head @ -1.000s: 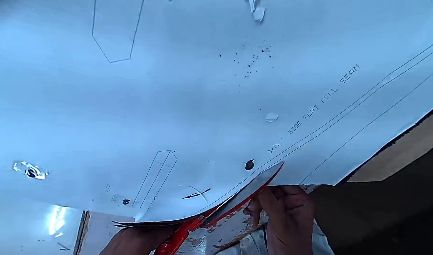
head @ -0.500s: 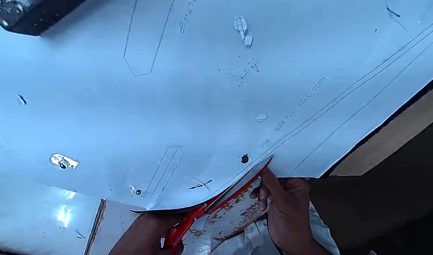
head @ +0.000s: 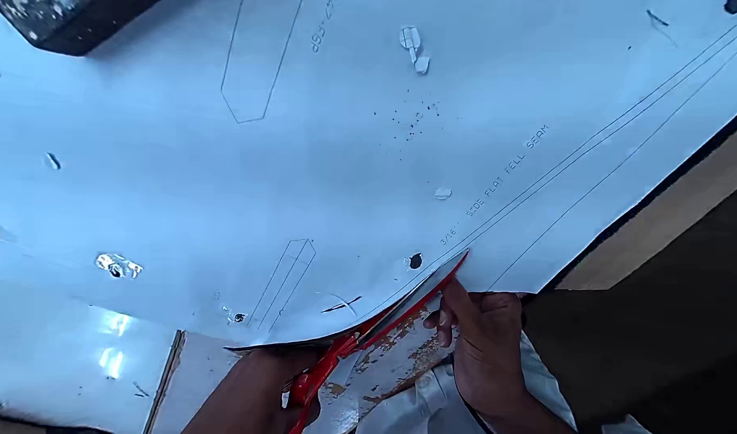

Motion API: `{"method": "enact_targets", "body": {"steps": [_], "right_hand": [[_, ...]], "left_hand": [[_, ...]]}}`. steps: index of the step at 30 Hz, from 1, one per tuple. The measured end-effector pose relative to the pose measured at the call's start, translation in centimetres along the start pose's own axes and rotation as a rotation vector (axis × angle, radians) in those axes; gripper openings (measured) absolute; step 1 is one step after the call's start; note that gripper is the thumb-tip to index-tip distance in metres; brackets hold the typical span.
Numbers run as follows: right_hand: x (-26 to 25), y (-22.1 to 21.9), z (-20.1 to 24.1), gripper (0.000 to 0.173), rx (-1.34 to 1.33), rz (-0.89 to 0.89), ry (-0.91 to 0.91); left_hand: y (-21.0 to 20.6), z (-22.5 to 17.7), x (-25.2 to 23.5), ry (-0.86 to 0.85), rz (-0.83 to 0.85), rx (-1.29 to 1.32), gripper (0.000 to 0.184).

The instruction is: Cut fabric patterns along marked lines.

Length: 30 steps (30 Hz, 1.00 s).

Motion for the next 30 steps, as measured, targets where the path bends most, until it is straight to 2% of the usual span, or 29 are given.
{"method": "enact_targets", "body": {"steps": [18, 24, 30], "right_hand": [[0.0, 0.2, 0.0, 0.010, 0.006, 0.003, -0.025], [0.1, 0.2, 0.1, 0.012, 0.005, 0.033, -0.043], [0.0, 0.1, 0.0, 0.010, -0.020, 0.032, -0.057]], "left_hand": [[-0.5, 0.3, -0.5, 0.010, -0.014, 0.008, 0.024], [0.8, -1.4, -1.1, -0.027, -0.037, -0.045, 0.023], [0.7, -1.3, -1.1, 0.005, -0.031, -0.036, 0.025]]}}
Point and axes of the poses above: each hand's wrist, its own x-axis away from the middle knuckle, its own y-axis out of the back of the hand, z = x × y, the point moved 5 cm from there along -x, towards the middle knuckle, and after that the axes turned 9 degrees about -x, right-handed, at the moved point
